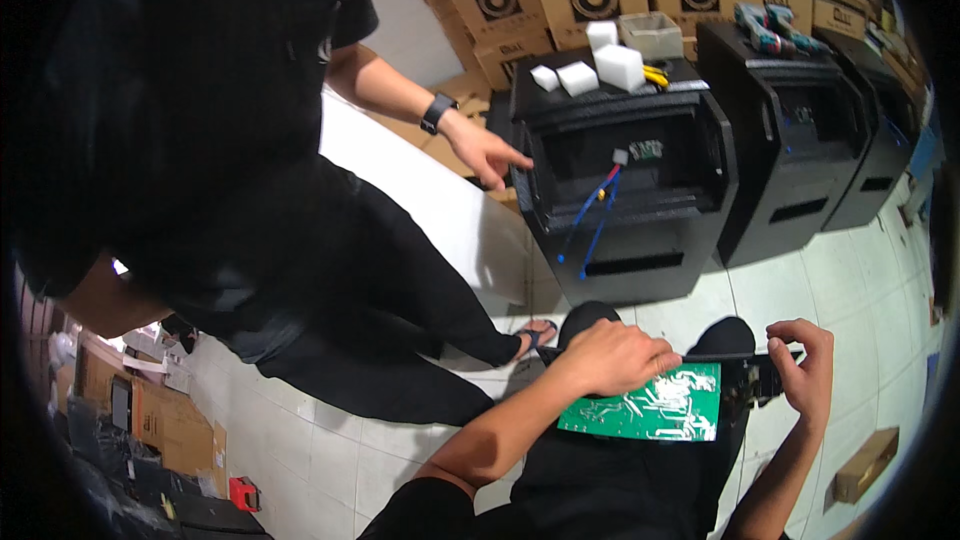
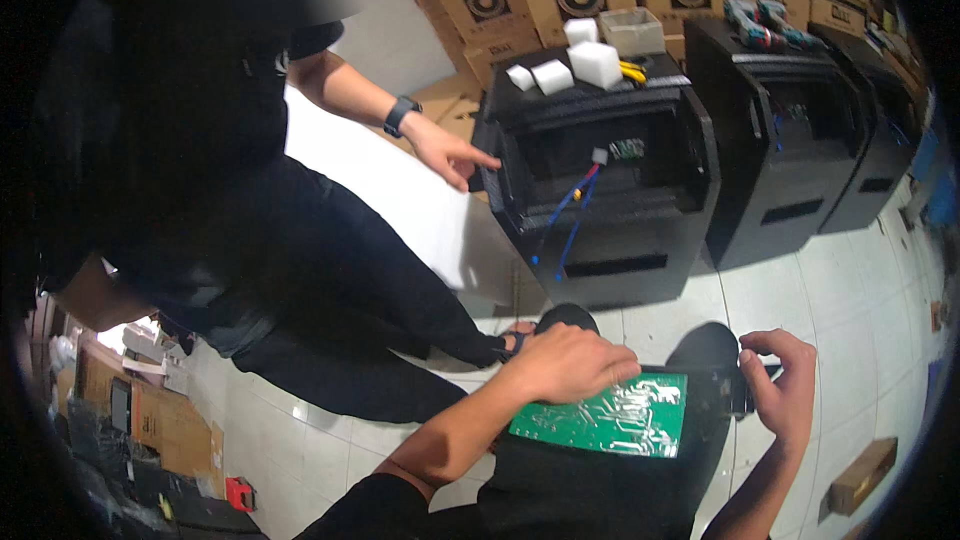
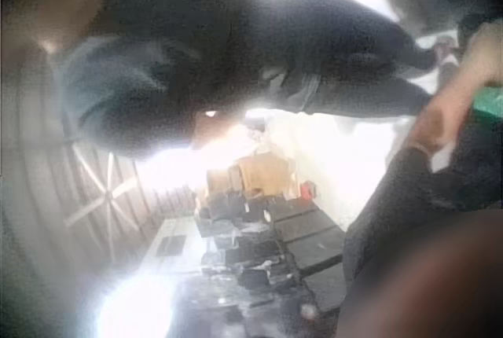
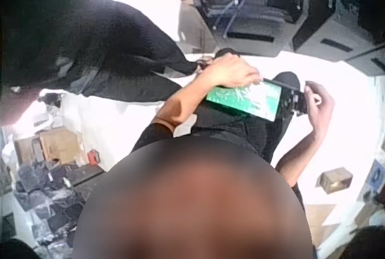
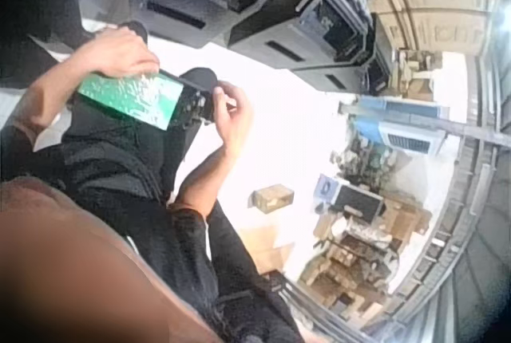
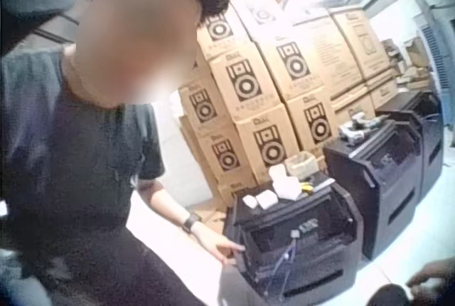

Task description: The person removes foam padding from a green circuit board and places it into a black enclosure. They then use a yellow utility knife to trim or adjust components on the board and connect wires inside the enclosure.

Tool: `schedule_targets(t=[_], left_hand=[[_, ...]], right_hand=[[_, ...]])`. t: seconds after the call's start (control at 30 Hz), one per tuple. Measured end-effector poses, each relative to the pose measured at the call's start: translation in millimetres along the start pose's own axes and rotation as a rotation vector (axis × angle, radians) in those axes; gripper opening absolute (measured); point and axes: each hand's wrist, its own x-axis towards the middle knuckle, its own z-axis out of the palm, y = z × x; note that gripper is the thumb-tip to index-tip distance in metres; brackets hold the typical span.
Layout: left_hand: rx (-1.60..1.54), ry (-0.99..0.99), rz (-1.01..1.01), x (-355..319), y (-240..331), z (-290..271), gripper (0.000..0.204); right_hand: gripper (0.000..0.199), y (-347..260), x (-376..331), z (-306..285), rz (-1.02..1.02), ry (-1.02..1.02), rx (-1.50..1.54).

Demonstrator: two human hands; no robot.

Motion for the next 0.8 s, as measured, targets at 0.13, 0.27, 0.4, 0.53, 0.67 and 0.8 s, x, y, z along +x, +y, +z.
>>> schedule_targets(t=[0.13,0.27,0.4,0.53,0.67,0.8], left_hand=[[-0.002,0.015,-0.003,0.8,-0.1,3.3,0.048],[0.023,0.076,-0.017,0.2,-3.3,9.1,0.05],[0.003,0.11,-0.014,1.1,-8.7,10.9,0.052],[-0.017,0.118,-0.018,0.9,-9.8,13.5,0.052],[-0.051,0.162,-0.008,-2.8,-8.5,15.7,0.051],[-0.047,0.202,0.008,-5.4,-6.9,14.4,0.046]], right_hand=[[0.024,-40.8,19.7,22.1,-0.133,-0.113,-0.085],[0.031,-60.0,16.5,52.7,-0.144,-0.35,-0.22],[0.028,-56.3,6.3,74.1,-0.202,-0.269,-0.426],[0.027,-48.0,0.9,75.3,-0.204,-0.267,-0.438],[0.025,-48.8,-1.1,74.4,-0.194,-0.275,-0.445],[0.026,-54.1,-0.5,74.3,-0.199,-0.235,-0.42]])
